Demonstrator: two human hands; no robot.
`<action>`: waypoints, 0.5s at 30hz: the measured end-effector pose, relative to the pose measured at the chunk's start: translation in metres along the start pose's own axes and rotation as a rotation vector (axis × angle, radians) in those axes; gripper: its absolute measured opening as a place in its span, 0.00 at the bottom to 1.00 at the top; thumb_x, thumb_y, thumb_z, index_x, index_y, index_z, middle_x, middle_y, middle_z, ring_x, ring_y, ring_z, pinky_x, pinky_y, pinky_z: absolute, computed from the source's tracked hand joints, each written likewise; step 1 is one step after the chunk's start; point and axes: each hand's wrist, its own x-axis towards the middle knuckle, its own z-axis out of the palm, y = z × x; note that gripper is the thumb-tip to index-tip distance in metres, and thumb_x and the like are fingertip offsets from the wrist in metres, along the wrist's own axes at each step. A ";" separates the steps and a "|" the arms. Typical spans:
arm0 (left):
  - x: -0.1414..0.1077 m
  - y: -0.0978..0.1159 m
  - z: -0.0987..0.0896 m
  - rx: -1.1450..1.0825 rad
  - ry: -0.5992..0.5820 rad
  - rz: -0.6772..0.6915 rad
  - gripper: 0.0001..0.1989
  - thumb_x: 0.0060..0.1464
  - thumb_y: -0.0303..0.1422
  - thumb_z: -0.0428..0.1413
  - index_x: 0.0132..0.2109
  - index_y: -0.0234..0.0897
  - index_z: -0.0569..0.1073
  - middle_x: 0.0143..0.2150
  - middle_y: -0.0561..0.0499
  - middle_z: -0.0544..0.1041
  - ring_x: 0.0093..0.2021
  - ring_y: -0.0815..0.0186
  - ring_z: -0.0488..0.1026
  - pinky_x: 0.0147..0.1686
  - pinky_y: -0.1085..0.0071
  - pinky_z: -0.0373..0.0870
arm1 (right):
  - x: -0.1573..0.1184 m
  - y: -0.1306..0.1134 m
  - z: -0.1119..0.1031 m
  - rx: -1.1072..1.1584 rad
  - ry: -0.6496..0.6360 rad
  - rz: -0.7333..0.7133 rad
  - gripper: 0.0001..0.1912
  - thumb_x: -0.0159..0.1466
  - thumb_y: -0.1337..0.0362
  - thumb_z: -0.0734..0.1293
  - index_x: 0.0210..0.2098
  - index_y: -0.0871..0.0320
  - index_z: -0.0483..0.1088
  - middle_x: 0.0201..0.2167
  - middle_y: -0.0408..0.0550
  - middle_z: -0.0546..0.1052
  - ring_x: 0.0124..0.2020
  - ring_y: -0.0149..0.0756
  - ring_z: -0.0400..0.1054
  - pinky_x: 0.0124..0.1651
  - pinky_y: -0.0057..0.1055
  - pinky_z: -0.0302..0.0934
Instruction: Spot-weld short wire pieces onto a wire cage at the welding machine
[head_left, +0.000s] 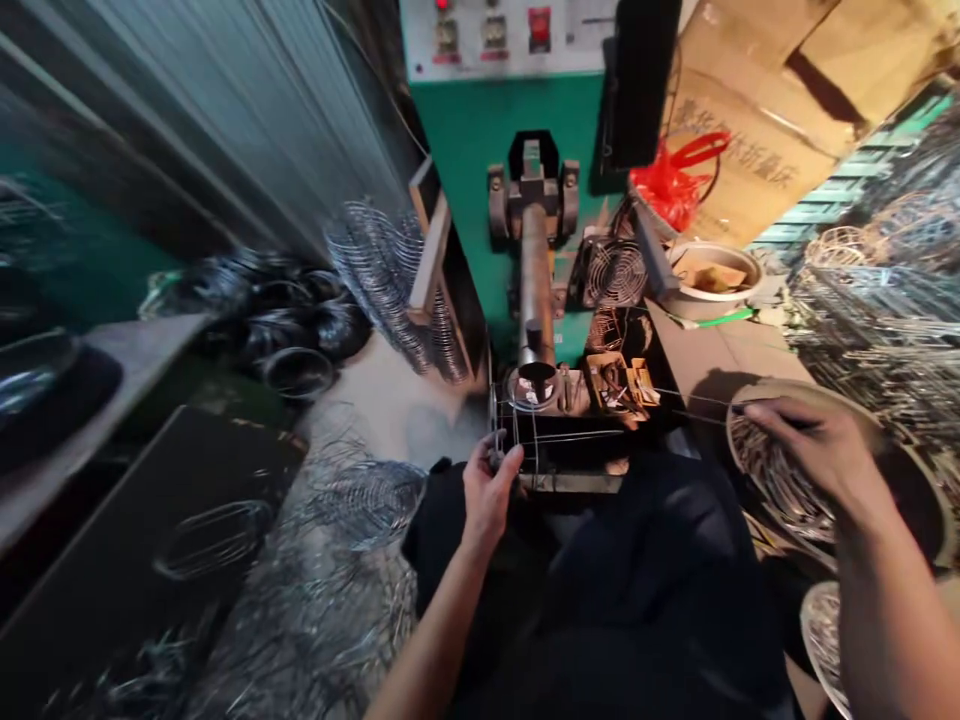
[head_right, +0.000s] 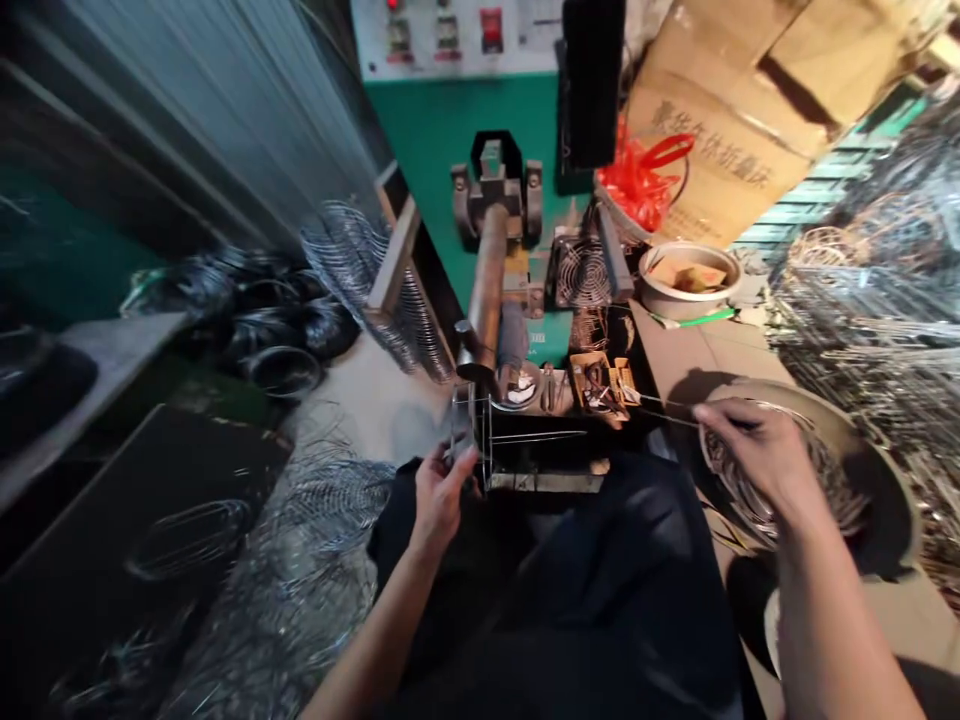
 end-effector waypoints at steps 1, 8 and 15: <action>-0.001 0.000 -0.001 -0.007 -0.003 0.000 0.32 0.45 0.45 0.69 0.54 0.34 0.71 0.27 0.59 0.68 0.19 0.77 0.63 0.18 0.78 0.66 | 0.000 -0.024 0.017 0.141 -0.080 -0.033 0.26 0.59 0.37 0.69 0.29 0.55 0.77 0.30 0.50 0.76 0.31 0.41 0.69 0.36 0.35 0.60; -0.007 0.000 -0.002 -0.072 -0.031 -0.035 0.31 0.48 0.44 0.68 0.54 0.34 0.70 0.26 0.60 0.67 0.18 0.76 0.62 0.17 0.77 0.67 | 0.009 -0.110 0.129 0.573 -0.236 -0.045 0.33 0.60 0.39 0.69 0.16 0.56 0.54 0.20 0.40 0.53 0.25 0.31 0.48 0.29 0.31 0.45; -0.006 -0.002 -0.002 -0.136 -0.028 -0.063 0.30 0.47 0.43 0.69 0.53 0.35 0.71 0.26 0.60 0.67 0.18 0.76 0.61 0.16 0.77 0.66 | 0.008 -0.095 0.167 0.603 -0.396 0.044 0.35 0.58 0.39 0.70 0.18 0.55 0.47 0.19 0.38 0.48 0.24 0.29 0.42 0.27 0.30 0.39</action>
